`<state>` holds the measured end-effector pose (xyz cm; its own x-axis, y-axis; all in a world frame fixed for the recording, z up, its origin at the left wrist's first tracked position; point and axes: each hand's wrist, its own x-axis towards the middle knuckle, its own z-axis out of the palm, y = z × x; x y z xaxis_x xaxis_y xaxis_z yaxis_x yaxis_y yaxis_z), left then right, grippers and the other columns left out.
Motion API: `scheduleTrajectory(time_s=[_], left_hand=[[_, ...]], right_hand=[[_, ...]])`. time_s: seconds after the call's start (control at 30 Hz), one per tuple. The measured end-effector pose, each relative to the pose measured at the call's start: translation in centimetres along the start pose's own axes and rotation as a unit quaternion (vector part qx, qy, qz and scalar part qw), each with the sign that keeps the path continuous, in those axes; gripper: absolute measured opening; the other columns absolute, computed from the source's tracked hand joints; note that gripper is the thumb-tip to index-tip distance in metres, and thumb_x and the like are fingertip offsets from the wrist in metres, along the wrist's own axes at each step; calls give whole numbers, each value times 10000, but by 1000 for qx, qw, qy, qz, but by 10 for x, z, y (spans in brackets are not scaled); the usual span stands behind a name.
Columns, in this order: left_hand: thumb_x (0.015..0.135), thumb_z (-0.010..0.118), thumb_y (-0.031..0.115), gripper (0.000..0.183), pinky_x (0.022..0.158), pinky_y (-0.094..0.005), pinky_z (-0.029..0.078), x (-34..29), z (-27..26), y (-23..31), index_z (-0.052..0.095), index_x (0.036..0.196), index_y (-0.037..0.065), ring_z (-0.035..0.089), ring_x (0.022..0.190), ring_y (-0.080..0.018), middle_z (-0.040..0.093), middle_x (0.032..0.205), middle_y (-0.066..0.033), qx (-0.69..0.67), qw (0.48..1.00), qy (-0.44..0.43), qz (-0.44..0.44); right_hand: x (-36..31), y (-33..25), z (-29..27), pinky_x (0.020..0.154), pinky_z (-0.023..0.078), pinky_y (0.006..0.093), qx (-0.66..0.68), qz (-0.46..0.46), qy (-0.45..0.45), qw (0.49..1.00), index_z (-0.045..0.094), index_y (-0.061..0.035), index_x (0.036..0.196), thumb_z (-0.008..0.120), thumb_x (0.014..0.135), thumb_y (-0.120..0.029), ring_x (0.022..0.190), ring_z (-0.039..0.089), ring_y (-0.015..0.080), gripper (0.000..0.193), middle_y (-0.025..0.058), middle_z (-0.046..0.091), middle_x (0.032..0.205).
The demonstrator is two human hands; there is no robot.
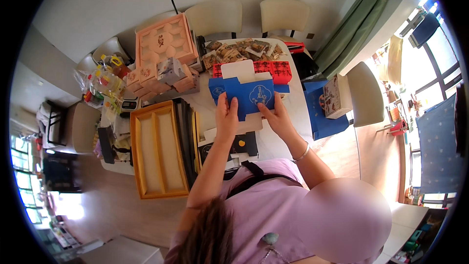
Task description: The person assembles small blue and black cardboard boxes by hand. They fold the flaps of the flat-packed boxes into shape and place them on a table alongside other assembled boxes and packaging materials.
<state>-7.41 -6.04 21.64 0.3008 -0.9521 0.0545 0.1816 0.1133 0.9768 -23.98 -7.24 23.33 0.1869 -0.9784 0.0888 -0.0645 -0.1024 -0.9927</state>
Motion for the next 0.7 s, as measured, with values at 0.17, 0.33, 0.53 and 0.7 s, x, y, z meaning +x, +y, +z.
scheduleTrajectory(time_s=[0.17, 0.33, 0.53, 0.7], left_hand=[[905, 684, 266, 496, 845, -275, 475, -16, 26, 21, 464, 1250, -14, 567, 991, -144, 593, 1098, -98, -67, 997, -42, 18], [908, 685, 271, 501, 832, -273, 493, -15, 34, 25, 474, 1276, 5, 596, 977, -151, 611, 1121, -90, -43, 997, -56, 8], [921, 671, 217, 515, 892, -262, 462, 5, 28, 85, 446, 1340, 20, 573, 1034, -135, 596, 1169, -68, -82, 972, -219, 7], [877, 716, 170, 608, 921, -278, 455, -2, 29, 89, 411, 1380, 15, 567, 1057, -142, 578, 1205, -87, -99, 969, -205, 97]], right_hand=[[-9, -29, 0, 866, 485, 305, -111, -6, -67, 991, 308, 43, 1364, 677, 892, -205, 1029, 608, 247, 648, 193, 595, 1151], [-7, -8, -3, 922, 445, 299, -192, -207, -12, 959, 269, 30, 1418, 660, 903, -209, 1105, 550, 247, 690, 184, 549, 1213], [6, -63, -34, 917, 435, 262, 108, -104, -44, 988, 354, 21, 1383, 564, 975, -136, 1068, 543, 124, 485, 87, 576, 1183], [4, -92, -35, 910, 448, 261, 84, -188, -63, 977, 434, 20, 1345, 605, 962, -151, 1048, 562, 112, 453, 71, 606, 1156]])
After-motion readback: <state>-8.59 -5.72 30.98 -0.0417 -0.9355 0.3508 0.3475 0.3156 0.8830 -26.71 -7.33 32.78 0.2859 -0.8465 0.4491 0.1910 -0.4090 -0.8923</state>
